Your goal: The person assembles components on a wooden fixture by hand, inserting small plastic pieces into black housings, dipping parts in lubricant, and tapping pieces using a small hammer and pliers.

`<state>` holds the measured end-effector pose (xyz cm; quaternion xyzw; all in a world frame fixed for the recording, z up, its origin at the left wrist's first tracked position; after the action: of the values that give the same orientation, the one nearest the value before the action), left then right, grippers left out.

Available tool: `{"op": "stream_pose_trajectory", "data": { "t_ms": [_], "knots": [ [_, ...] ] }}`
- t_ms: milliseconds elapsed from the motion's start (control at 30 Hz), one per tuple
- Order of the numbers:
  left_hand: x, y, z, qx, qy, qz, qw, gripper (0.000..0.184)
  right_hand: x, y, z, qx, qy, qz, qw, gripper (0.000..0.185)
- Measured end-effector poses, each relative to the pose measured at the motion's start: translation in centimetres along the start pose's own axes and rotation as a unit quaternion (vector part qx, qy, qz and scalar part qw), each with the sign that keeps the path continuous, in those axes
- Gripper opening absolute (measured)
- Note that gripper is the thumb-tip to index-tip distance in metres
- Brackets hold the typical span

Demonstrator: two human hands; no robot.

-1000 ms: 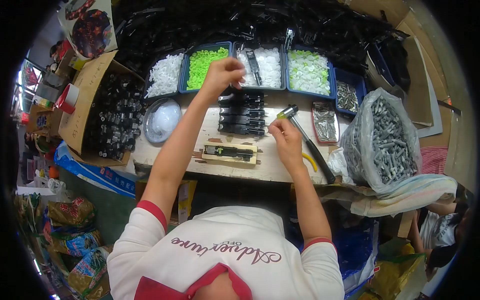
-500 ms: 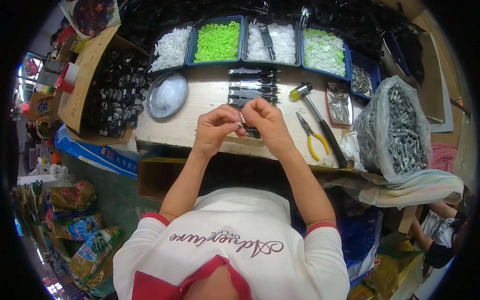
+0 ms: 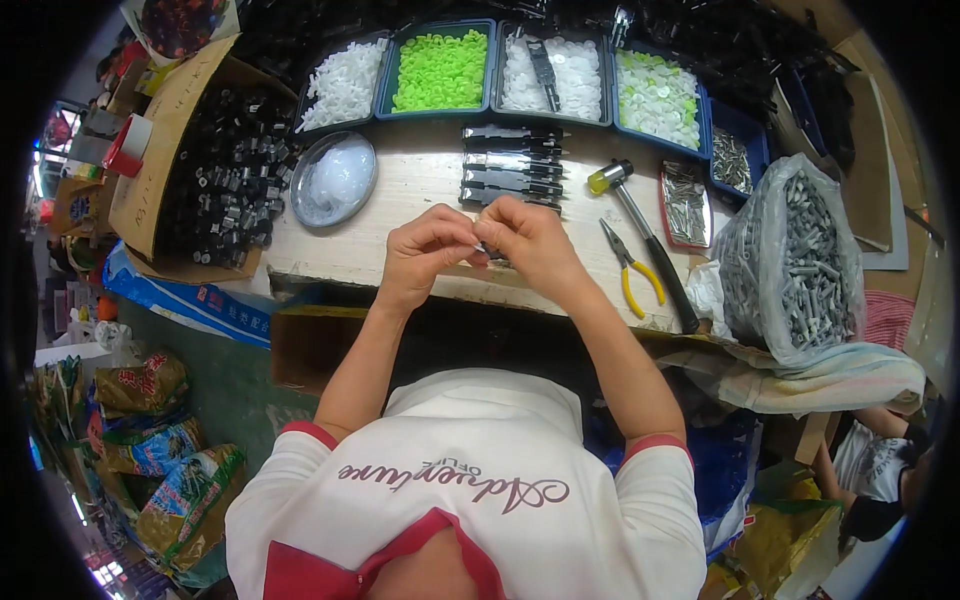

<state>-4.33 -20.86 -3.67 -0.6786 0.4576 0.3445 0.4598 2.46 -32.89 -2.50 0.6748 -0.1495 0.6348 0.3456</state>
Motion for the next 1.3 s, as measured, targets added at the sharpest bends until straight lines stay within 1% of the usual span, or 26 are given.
{"op": "stream_pose_trajectory", "data": {
  "t_ms": [33,67,100,133,167,233,300,333,367,433,500,533,567,600,633,700,733,800,867,933,1067,1133,1200,1233,1267,1300],
  "knots": [
    [0.0,0.1,0.1,-0.002,0.0,0.001,1.0,0.011,0.1,0.2,0.0,-0.059,0.048,0.033,0.997,0.012],
    [0.0,0.1,0.3,-0.009,-0.013,-0.002,1.0,0.011,-0.1,0.1,-0.2,-0.057,0.048,0.032,0.997,0.012],
    [-0.1,0.1,0.5,-0.015,-0.027,-0.004,1.0,0.01,0.8,0.3,-0.3,-0.096,0.112,0.132,0.98,0.007],
    [-0.1,0.2,0.6,-0.017,-0.028,-0.004,0.999,0.01,1.7,0.8,-0.5,-0.134,0.174,0.232,0.948,0.007],
    [-0.2,0.2,0.7,-0.027,-0.037,-0.003,0.999,0.01,1.8,1.0,-0.6,-0.132,0.173,0.232,0.948,0.007],
    [-0.1,0.2,0.9,-0.038,-0.045,-0.001,0.998,0.009,2.5,2.0,-0.5,-0.192,0.281,0.263,0.903,0.008],
    [0.0,0.3,1.2,-0.039,-0.086,-0.026,0.995,0.008,2.3,2.1,-0.9,-0.188,0.293,0.272,0.897,0.009],
    [0.2,0.2,1.2,-0.039,-0.085,-0.025,0.995,0.008,2.2,2.2,-1.1,-0.186,0.305,0.28,0.891,0.011],
    [0.1,0.2,1.0,-0.038,-0.099,-0.042,0.993,0.009,2.0,2.2,-1.1,-0.186,0.306,0.278,0.891,0.011],
    [-0.1,0.1,1.1,-0.039,-0.113,-0.059,0.991,0.009,2.1,2.2,-1.3,-0.211,0.336,0.316,0.862,0.012],
    [-0.9,0.0,1.2,0.024,-0.281,-0.113,0.953,0.015,1.8,2.0,-1.3,-0.211,0.353,0.318,0.854,0.012],
    [-1.1,0.0,1.7,0.022,-0.281,-0.112,0.953,0.015,1.6,1.9,-1.3,-0.215,0.37,0.323,0.844,0.011],
    [-1.2,0.0,2.2,0.031,-0.35,-0.114,0.929,0.019,1.2,1.8,-1.2,-0.213,0.37,0.322,0.845,0.011],
    [-1.3,0.0,2.5,0.04,-0.418,-0.117,0.9,0.023,0.5,1.5,-1.3,-0.202,0.399,0.311,0.839,0.011],
    [-1.2,0.1,2.8,0.04,-0.417,-0.116,0.9,0.023,-0.1,1.2,-1.4,-0.191,0.427,0.298,0.832,0.011],
    [-0.3,0.4,3.3,0.068,-0.477,-0.082,0.872,0.029,-0.6,0.9,-1.7,-0.183,0.433,0.296,0.832,0.011],
    [-0.1,0.5,3.3,0.067,-0.478,-0.081,0.872,0.029,-0.8,0.7,-1.9,-0.176,0.438,0.294,0.831,0.011],
    [0.6,0.7,2.9,0.088,-0.479,-0.045,0.873,0.031,-1.1,0.5,-2.0,-0.169,0.45,0.287,0.829,0.011],
    [0.8,0.5,2.6,0.095,-0.484,-0.038,0.869,0.031,-1.2,0.3,-2.0,-0.163,0.463,0.28,0.825,0.011],
    [1.0,0.4,2.4,0.105,-0.487,-0.032,0.866,0.032,-1.3,0.2,-2.0,-0.133,0.466,0.28,0.829,0.013],
    [1.2,0.0,2.3,0.122,-0.499,-0.025,0.858,0.027,-1.1,0.2,-2.0,-0.119,0.475,0.266,0.83,0.013],
    [1.1,-0.3,2.1,0.124,-0.503,-0.021,0.855,0.025,-1.1,0.2,-1.8,-0.107,0.462,0.256,0.842,0.011],
    [1.2,-0.7,1.9,0.147,-0.537,0.028,0.83,0.021,-1.1,0.4,-1.0,-0.123,0.437,0.255,0.854,0.01],
    [1.0,-1.0,1.8,0.147,-0.539,0.029,0.829,0.021,-1.1,0.5,-0.4,-0.139,0.414,0.253,0.864,0.008],
    [1.0,-1.2,1.6,0.168,-0.561,0.037,0.81,0.021,-0.9,0.7,0.2,-0.139,0.412,0.254,0.864,0.008],
    [0.9,-1.4,1.3,0.191,-0.582,0.044,0.789,0.02,-0.4,1.1,1.3,-0.164,0.399,0.25,0.867,0.007]
  ]
}}
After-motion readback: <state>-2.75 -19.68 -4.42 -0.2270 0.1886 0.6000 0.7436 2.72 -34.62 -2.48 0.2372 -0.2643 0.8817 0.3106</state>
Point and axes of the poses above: each hand's wrist, its own y-axis away from the middle knuckle, its own z-axis out of the back of the hand, x = y × z, the point moved 5 cm from there along -y, towards the middle knuckle, and after that the axes turned 8 degrees about -z, right-handed, at the moved point
